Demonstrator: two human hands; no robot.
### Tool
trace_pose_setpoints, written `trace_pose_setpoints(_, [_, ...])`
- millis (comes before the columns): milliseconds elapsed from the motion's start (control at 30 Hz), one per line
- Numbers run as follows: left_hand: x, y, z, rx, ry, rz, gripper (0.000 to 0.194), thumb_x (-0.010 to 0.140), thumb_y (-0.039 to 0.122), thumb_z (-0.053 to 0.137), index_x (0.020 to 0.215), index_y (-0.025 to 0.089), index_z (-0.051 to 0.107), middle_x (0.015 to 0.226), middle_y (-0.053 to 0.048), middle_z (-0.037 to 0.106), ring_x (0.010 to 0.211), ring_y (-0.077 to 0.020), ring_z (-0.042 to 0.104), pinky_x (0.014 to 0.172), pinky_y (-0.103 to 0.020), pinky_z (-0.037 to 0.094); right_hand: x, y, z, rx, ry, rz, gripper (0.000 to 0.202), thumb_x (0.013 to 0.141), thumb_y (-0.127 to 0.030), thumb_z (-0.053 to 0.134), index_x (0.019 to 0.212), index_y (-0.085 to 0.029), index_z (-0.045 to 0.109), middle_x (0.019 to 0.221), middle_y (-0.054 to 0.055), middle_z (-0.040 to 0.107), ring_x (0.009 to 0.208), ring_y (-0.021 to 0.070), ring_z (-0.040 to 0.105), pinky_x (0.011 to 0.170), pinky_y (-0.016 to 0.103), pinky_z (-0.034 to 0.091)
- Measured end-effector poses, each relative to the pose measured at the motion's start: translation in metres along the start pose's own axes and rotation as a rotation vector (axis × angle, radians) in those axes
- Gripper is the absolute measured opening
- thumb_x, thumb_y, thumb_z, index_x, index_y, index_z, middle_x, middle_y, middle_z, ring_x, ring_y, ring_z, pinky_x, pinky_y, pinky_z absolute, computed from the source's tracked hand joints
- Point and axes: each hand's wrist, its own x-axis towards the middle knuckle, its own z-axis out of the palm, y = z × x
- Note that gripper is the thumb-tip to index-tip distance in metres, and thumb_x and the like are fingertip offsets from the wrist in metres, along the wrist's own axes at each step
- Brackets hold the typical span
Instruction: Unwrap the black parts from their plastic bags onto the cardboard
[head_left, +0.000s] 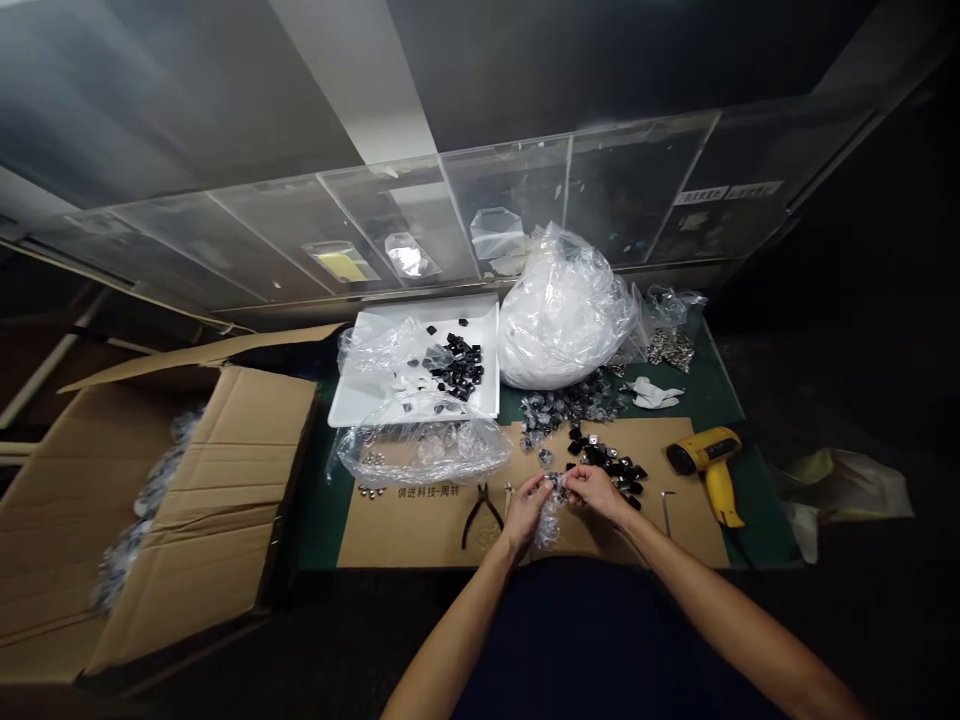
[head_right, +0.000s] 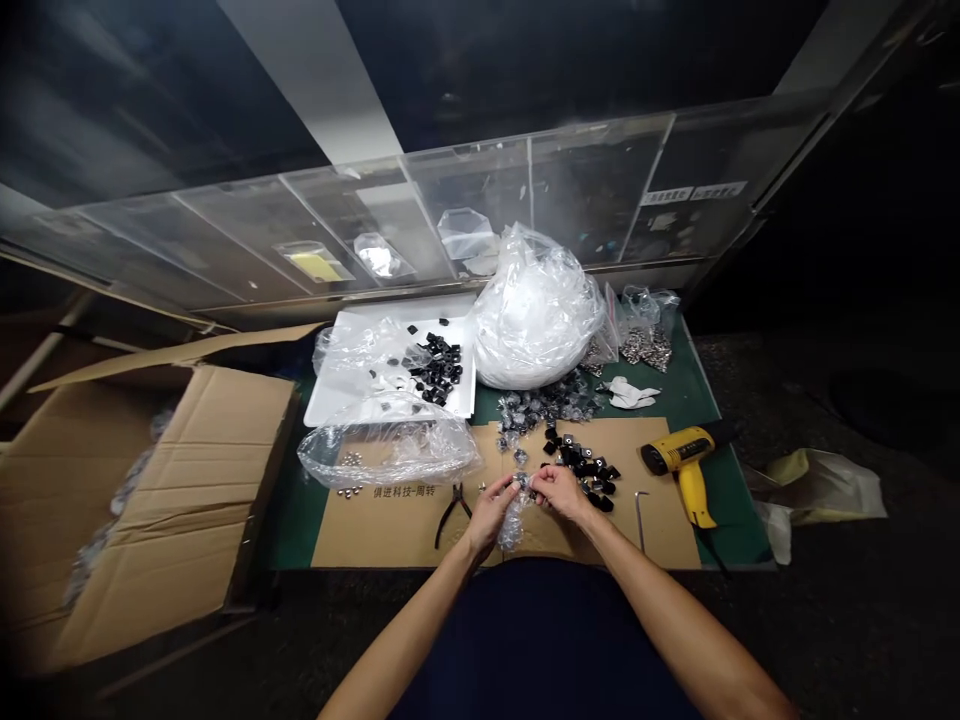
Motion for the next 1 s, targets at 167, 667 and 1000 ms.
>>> trace_pose_setpoints(167, [-0.004,-0.002,0.006,-0.073,-0.067,-0.068,0.051,0.058,0.048,0.085,0.092,0.012,0.074,0.081,-0.007,0.073,0.071,-0.0171,0.062,0.071,-0.027,0.045,-0.024,0.000,-0.004,0.134,0.094,0.000,0.027,0.066,-0.036,0.071,0.083,-0.016,0.067,0.061,-0.002,0.063,0.050,0.0098,0.053,0.045,0.020,0.039])
trace_pose_setpoints(667, [-0.007,-0.017,0.010,-0.078,0.038,-0.098,0.043,0.056,0.051,0.082,0.073,0.015,0.064,0.059,0.001,0.060,0.053,-0.0113,0.051,0.055,-0.024,0.037,-0.049,0.005,-0.015,0.119,0.340,0.046,0.025,0.071,-0.038,0.066,0.080,-0.014,0.067,0.065,0.000,0.060,0.052,0.0094,0.052,0.043,0.019,0.038])
trace_pose_setpoints(1000, [-0.002,-0.013,0.020,0.217,0.170,0.035,0.023,0.066,0.042,0.070,0.064,0.019,0.063,0.057,0.002,0.056,0.055,-0.0143,0.049,0.058,-0.025,0.036,-0.042,0.031,-0.024,0.013,0.427,0.111,0.024,0.074,-0.038,0.059,0.086,-0.017,0.065,0.077,0.003,0.064,0.056,0.0120,0.057,0.044,0.020,0.040])
